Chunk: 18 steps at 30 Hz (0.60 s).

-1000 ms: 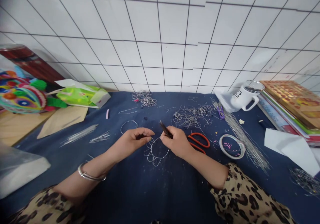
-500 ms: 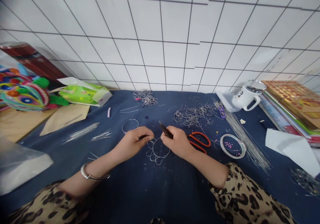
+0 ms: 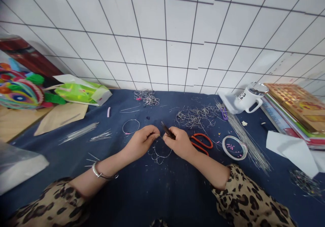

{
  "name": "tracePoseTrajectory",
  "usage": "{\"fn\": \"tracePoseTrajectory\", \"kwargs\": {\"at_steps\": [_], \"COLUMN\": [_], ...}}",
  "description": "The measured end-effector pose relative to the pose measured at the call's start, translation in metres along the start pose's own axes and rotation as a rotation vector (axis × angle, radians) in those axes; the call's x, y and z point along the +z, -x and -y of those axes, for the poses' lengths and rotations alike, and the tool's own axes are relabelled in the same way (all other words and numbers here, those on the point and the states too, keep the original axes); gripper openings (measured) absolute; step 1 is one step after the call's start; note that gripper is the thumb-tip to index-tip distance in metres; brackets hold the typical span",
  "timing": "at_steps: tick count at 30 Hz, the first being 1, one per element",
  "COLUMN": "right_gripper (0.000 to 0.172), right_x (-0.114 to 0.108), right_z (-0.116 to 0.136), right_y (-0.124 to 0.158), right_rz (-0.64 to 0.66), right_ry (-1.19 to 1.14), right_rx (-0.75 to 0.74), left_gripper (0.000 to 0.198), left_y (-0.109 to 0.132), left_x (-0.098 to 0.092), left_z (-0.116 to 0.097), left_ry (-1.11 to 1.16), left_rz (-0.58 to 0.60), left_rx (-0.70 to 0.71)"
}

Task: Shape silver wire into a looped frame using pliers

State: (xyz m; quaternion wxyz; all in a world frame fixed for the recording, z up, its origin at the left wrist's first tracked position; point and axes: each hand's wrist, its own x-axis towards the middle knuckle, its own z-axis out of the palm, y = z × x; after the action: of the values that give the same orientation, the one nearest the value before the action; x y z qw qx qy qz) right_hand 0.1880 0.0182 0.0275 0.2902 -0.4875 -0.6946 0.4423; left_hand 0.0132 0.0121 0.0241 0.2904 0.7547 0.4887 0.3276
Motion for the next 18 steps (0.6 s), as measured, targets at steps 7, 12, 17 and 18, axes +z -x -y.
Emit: {"fn": "tracePoseTrajectory", "kwargs": {"at_steps": [7,12,17,18], "right_gripper": [0.011,0.012,0.014,0.016], "right_x": [0.0,0.003,0.003,0.001], "right_z": [0.002,0.0,0.0,0.0], "right_y": [0.0,0.001,0.002,0.002], "right_rz": [-0.005,-0.003,0.031,0.039], "right_ry": [-0.013,-0.012,-0.02,-0.039], "right_rx": [0.004,-0.002,-0.008,-0.005], "left_gripper": [0.019,0.02,0.017,0.017], "left_y": [0.006,0.009,0.011,0.012], "left_x": [0.004,0.008,0.006,0.005], "left_z": [0.002,0.0,-0.001,-0.001], "left_ry": [0.211,0.169,0.059,0.044], "left_rz": [0.03,-0.036,-0.07,-0.072], "left_rx": [-0.151,-0.147,-0.092,-0.082]}}
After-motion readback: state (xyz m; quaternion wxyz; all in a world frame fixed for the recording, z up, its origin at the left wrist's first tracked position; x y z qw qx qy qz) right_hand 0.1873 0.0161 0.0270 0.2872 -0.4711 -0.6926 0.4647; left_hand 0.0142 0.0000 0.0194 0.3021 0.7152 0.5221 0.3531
